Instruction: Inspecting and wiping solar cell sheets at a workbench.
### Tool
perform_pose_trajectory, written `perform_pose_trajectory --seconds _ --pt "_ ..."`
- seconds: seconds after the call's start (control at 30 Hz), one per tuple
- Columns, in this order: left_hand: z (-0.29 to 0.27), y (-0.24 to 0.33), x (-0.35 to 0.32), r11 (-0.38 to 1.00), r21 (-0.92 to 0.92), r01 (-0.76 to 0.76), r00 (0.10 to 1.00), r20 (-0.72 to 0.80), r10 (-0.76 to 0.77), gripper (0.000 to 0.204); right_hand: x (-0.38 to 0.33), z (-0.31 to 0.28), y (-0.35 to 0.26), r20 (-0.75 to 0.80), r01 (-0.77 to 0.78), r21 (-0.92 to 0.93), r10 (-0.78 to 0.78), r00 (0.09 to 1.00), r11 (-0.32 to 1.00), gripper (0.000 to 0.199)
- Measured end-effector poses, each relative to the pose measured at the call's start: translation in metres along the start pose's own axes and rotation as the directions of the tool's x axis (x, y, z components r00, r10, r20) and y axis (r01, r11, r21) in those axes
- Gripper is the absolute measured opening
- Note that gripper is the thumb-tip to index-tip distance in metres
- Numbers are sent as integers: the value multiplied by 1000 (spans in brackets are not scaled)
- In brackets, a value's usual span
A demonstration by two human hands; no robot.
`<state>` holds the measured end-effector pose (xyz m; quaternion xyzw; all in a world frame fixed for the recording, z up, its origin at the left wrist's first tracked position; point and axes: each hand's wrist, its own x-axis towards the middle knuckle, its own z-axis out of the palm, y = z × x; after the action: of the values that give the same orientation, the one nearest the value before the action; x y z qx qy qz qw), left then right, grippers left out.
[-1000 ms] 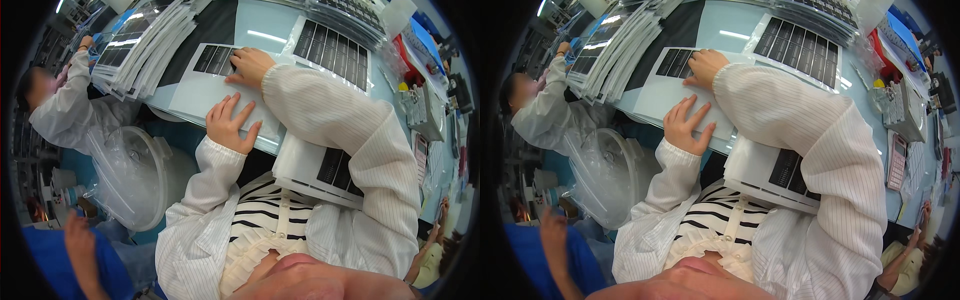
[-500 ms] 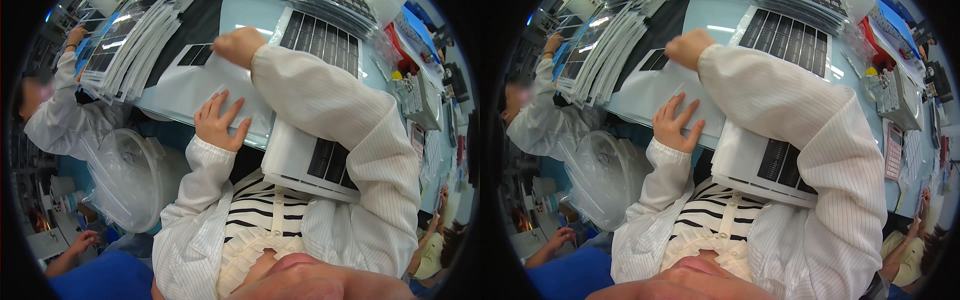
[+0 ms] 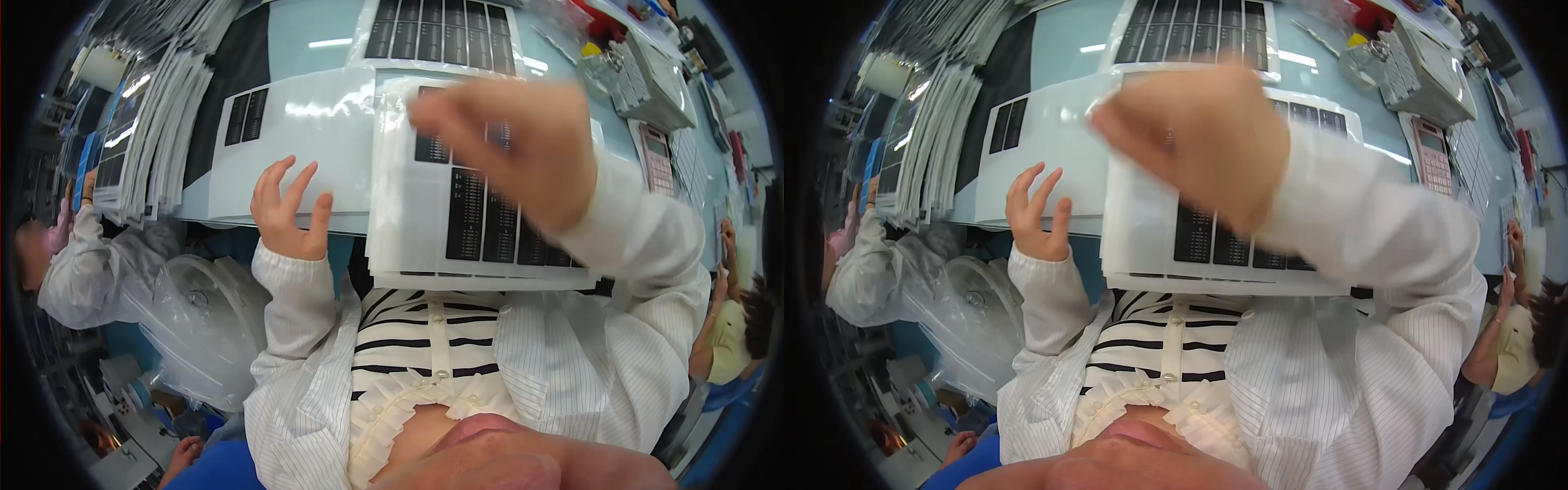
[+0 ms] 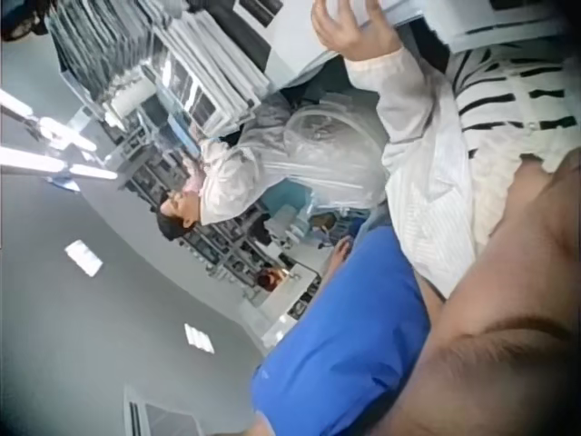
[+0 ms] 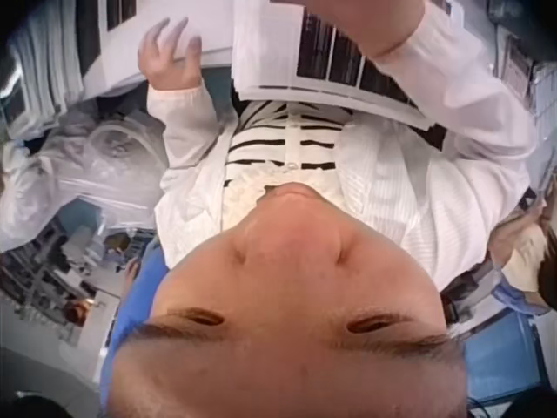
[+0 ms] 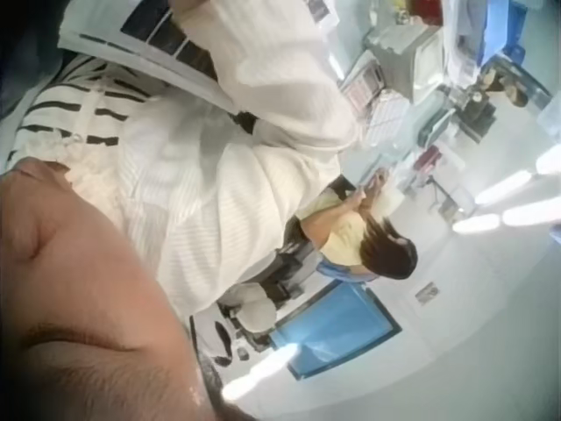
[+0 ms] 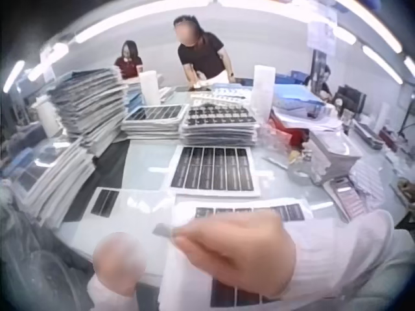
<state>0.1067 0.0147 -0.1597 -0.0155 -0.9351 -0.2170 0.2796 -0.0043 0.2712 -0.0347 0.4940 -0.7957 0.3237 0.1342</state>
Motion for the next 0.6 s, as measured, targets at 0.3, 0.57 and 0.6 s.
perform_pose_trajectory --seconds 0.3,0.57,0.6 --pt "-8 50 14 895 -438 85 976 219 14 27 -77 45 -42 -26 348 -306 -373 927 886 19" --pt "-1 57 13 904 -426 41 974 219 59 37 -84 49 -38 -19 313 -348 -340 940 884 20" --pt "-1 57 13 899 -436 43 975 216 59 37 -84 49 -38 -14 312 -331 -335 942 891 20"
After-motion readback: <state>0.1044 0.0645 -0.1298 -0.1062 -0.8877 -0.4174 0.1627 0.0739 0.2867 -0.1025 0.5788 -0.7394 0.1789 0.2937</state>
